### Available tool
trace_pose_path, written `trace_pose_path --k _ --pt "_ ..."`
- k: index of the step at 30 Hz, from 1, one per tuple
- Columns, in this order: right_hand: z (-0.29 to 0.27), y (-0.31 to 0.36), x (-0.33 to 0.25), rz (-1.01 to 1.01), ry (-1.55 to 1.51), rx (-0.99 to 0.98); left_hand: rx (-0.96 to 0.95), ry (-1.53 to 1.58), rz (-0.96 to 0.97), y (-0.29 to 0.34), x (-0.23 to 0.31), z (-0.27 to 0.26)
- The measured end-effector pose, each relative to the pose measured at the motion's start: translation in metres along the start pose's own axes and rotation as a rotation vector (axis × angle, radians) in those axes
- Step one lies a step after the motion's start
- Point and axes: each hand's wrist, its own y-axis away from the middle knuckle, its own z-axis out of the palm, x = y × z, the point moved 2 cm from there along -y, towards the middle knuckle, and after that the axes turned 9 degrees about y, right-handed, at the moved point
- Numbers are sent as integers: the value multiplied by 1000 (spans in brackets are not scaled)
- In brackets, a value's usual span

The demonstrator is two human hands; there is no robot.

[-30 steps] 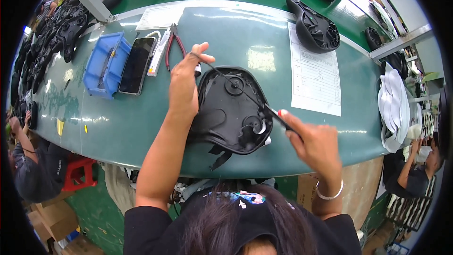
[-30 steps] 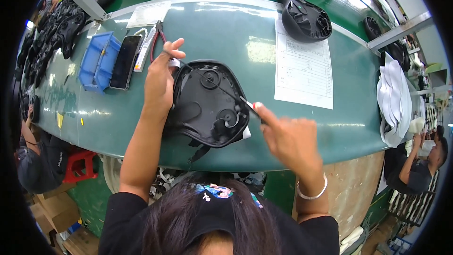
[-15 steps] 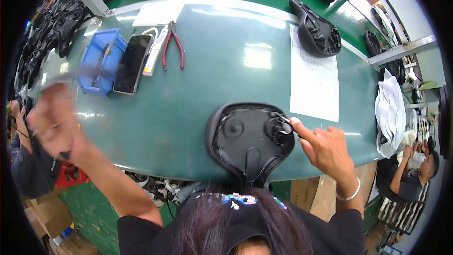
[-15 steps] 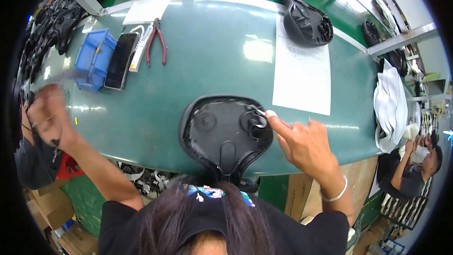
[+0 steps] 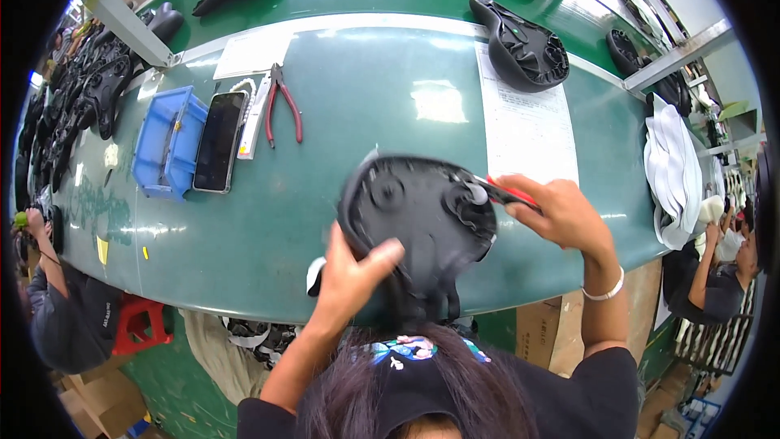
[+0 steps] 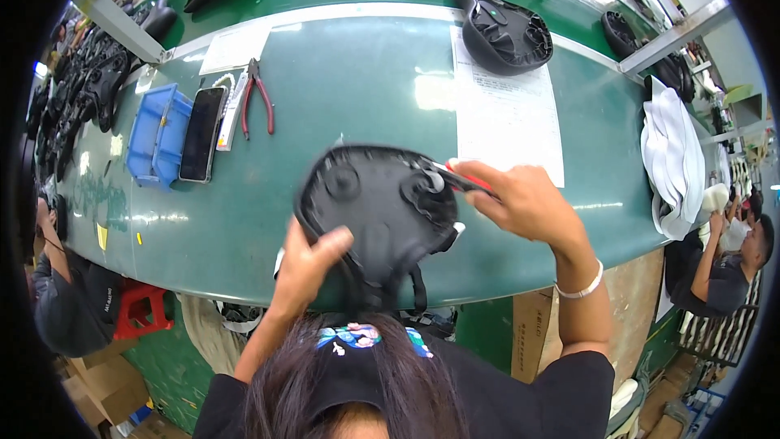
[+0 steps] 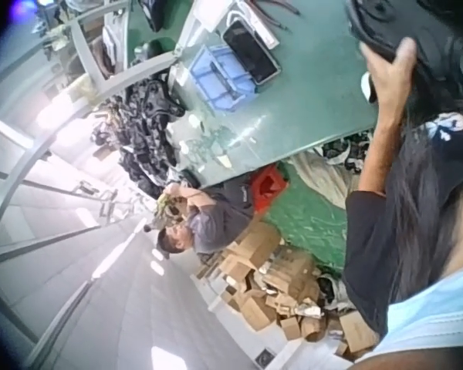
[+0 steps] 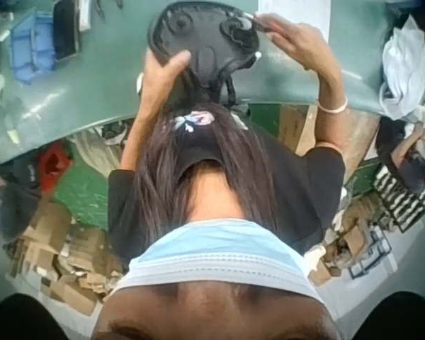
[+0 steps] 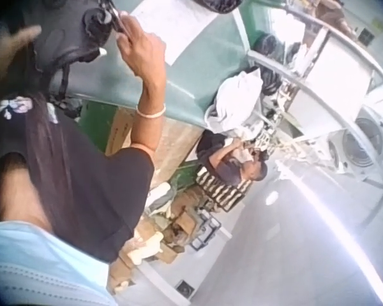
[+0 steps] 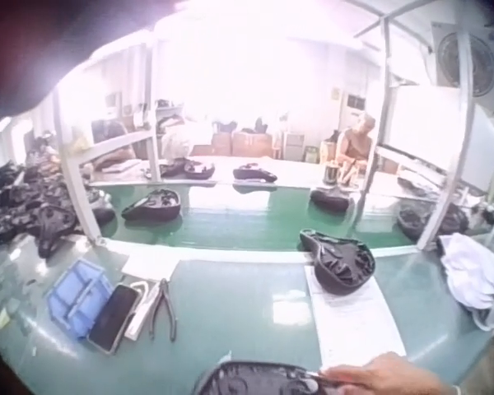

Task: Trimming excess material from the underside of bicycle seats using a utility knife.

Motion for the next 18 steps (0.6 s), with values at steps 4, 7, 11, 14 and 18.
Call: trace_pose_path --k 4,7,11,14,18 --pt "75 19 -11 86 173 261 131 65 253 -32 31 13" --pt "105 54 -32 183 86 265 147 7 215 -11 30 28" --pt "121 80 -50 299 -123 227 29 47 289 -1 17 44" --pt "119 104 -65 366 -316 195 -57 -278 432 18 8 54" --pt "111 115 -80 445 -822 153 -55 -169 361 24 3 48"
